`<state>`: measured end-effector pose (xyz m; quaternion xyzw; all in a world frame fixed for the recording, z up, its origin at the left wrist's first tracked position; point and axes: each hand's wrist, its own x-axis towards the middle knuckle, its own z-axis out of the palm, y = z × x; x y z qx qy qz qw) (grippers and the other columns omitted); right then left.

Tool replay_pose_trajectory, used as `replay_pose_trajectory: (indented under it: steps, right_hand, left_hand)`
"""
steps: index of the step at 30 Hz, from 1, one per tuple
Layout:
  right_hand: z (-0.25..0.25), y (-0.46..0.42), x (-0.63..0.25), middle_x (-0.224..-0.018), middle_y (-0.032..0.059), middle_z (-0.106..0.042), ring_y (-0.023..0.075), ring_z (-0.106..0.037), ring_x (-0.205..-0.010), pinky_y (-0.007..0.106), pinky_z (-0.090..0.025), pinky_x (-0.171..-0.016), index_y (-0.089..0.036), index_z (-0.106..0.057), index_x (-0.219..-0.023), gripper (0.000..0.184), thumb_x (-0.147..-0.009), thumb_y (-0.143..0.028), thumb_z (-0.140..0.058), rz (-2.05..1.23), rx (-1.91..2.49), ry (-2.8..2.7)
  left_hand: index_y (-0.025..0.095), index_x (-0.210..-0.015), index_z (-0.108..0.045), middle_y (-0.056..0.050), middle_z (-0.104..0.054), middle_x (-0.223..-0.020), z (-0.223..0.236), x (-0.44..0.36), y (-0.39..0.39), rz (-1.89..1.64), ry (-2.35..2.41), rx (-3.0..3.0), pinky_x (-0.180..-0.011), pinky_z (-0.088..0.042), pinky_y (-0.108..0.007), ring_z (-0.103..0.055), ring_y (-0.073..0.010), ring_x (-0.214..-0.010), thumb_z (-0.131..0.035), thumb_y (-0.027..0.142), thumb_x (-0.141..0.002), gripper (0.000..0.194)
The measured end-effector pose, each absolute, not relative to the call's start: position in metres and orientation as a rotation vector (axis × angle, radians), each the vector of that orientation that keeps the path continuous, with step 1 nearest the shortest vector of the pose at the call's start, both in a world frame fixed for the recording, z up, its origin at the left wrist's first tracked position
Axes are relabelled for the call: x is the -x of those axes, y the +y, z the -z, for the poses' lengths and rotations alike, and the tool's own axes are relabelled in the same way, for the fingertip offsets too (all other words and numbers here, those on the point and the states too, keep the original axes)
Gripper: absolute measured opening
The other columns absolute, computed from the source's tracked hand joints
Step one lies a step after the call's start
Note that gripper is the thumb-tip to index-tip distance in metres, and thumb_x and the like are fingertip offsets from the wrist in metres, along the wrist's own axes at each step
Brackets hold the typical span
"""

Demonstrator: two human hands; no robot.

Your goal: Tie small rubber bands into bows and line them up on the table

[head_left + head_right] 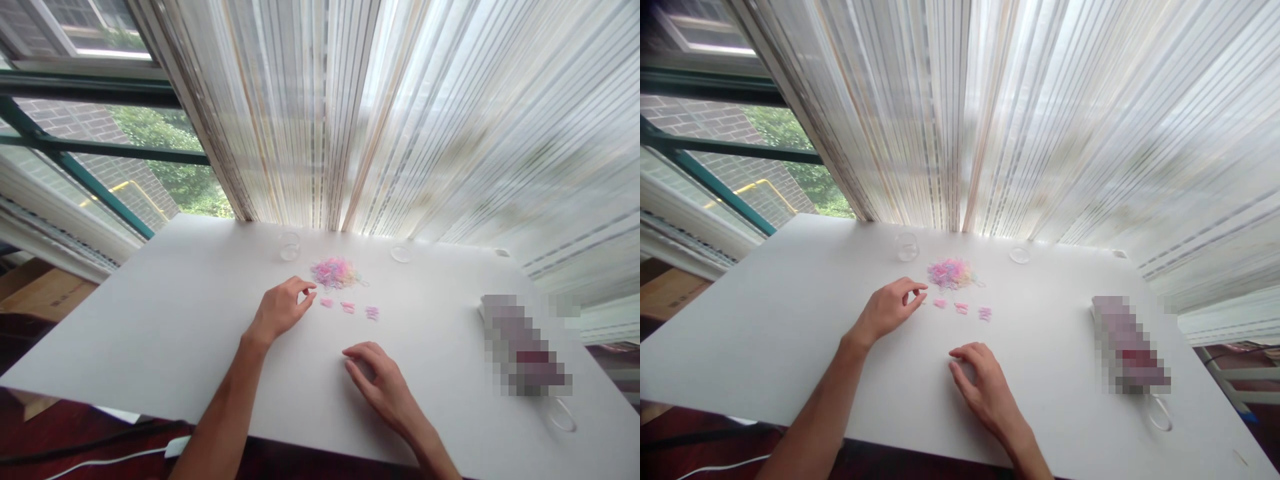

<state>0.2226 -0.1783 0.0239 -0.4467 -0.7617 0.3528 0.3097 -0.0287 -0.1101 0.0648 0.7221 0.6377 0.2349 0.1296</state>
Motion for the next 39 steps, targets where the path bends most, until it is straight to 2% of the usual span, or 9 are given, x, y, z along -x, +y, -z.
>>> replay_pose_trajectory:
  steps: [4, 7, 9, 12, 15, 18, 29, 35, 39]
  right_hand:
    - [-0.056, -0.146, -0.247, -0.106, 0.0056, -0.072, 0.0203, -0.067, -0.092, 0.032, -0.055, -0.081, -0.026, -0.071, -0.107, 0.022, -0.098, -0.039, -0.056, -0.955, 1.185, -2.05]
    - [-0.059, -0.1, -0.266, -0.099, 0.007, -0.075, 0.0222, -0.068, -0.083, 0.031, -0.055, -0.067, -0.024, -0.075, -0.097, 0.031, -0.092, -0.051, -0.059, -0.843, 1.334, -1.897]
    - [-0.051, -0.07, -0.274, -0.092, 0.0078, -0.077, 0.0231, -0.069, -0.08, 0.034, -0.055, -0.07, -0.022, -0.075, -0.087, 0.039, -0.085, -0.058, -0.062, -0.736, 1.424, -1.697]
    - [-0.032, -0.044, -0.281, -0.087, 0.0099, -0.076, 0.0239, -0.068, -0.078, 0.036, -0.055, -0.071, -0.019, -0.073, -0.087, 0.05, -0.085, -0.065, -0.055, -0.639, 1.49, -1.562]
    - [-0.018, -0.042, -0.28, -0.082, 0.009, -0.074, 0.022, -0.065, -0.072, 0.036, -0.054, -0.071, -0.018, -0.072, -0.087, 0.05, -0.086, -0.065, -0.054, -0.601, 1.523, -1.509]
    - [-0.013, -0.046, -0.277, -0.08, 0.0074, -0.073, 0.0207, -0.064, -0.068, 0.034, -0.054, -0.069, -0.019, -0.073, -0.087, 0.047, -0.085, -0.064, -0.057, -0.631, 1.516, -1.531]
    - [-0.012, -0.046, -0.277, -0.082, 0.0081, -0.075, 0.0234, -0.069, -0.074, 0.035, -0.057, -0.073, -0.019, -0.074, -0.088, 0.046, -0.086, -0.062, -0.06, -0.721, 1.513, -1.57]
    - [-0.013, -0.047, -0.277, -0.083, 0.0081, -0.076, 0.0224, -0.068, -0.072, 0.034, -0.056, -0.07, -0.019, -0.074, -0.088, 0.047, -0.087, -0.063, -0.059, -0.701, 1.51, -1.581]
    - [-0.013, -0.047, -0.276, -0.087, 0.0087, -0.077, 0.0223, -0.068, -0.073, 0.034, -0.055, -0.069, -0.019, -0.074, -0.087, 0.047, -0.087, -0.063, -0.059, -0.699, 1.518, -1.585]
  left_hand:
    - [0.027, -0.111, -0.075, 0.001, -0.076, -0.104, -0.093, 0.022, -0.076, -0.536, 1.666, -2.131, -0.075, -0.05, -0.025, -0.068, -0.0153, -0.079, -0.058, 0.034, -0.095, 0.024]
    - [0.025, -0.117, -0.074, -0.001, -0.076, -0.111, -0.096, 0.021, -0.046, -0.401, 1.675, -2.097, -0.08, -0.053, -0.024, -0.07, -0.0173, -0.089, -0.058, 0.028, -0.093, 0.029]
    - [0.022, -0.114, -0.075, -0.004, -0.077, -0.11, -0.092, 0.024, -0.03, -0.363, 1.686, -2.097, -0.081, -0.054, -0.025, -0.071, -0.0189, -0.091, -0.059, 0.023, -0.091, 0.028]
    - [0.021, -0.12, -0.072, -0.006, -0.074, -0.118, -0.081, 0.031, -0.019, -0.338, 1.704, -2.097, -0.086, -0.054, -0.027, -0.071, -0.0192, -0.093, -0.058, 0.021, -0.089, 0.034]
    - [0.021, -0.13, -0.065, -0.006, -0.07, -0.126, -0.071, 0.039, -0.016, -0.333, 1.723, -2.086, -0.091, -0.054, -0.028, -0.07, -0.0193, -0.097, -0.059, 0.022, -0.089, 0.042]
    - [0.021, -0.132, -0.064, -0.007, -0.069, -0.126, -0.065, 0.046, -0.014, -0.326, 1.737, -2.07, -0.093, -0.053, -0.028, -0.069, -0.02, -0.101, -0.059, 0.023, -0.088, 0.044]
    - [0.022, -0.117, -0.072, -0.006, -0.073, -0.109, -0.052, 0.044, -0.007, -0.366, 1.75, -2.089, -0.081, -0.054, -0.027, -0.07, -0.0189, -0.09, -0.061, 0.02, -0.088, 0.03]
    - [0.022, -0.104, -0.075, -0.005, -0.074, -0.102, -0.053, 0.041, -0.006, -0.392, 1.77, -2.118, -0.073, -0.052, -0.027, -0.069, -0.0189, -0.085, -0.058, 0.027, -0.093, 0.021]
    - [0.022, -0.105, -0.075, -0.004, -0.073, -0.101, -0.056, 0.04, -0.006, -0.42, 1.766, -2.129, -0.074, -0.052, -0.027, -0.068, -0.0182, -0.084, -0.057, 0.029, -0.094, 0.022]
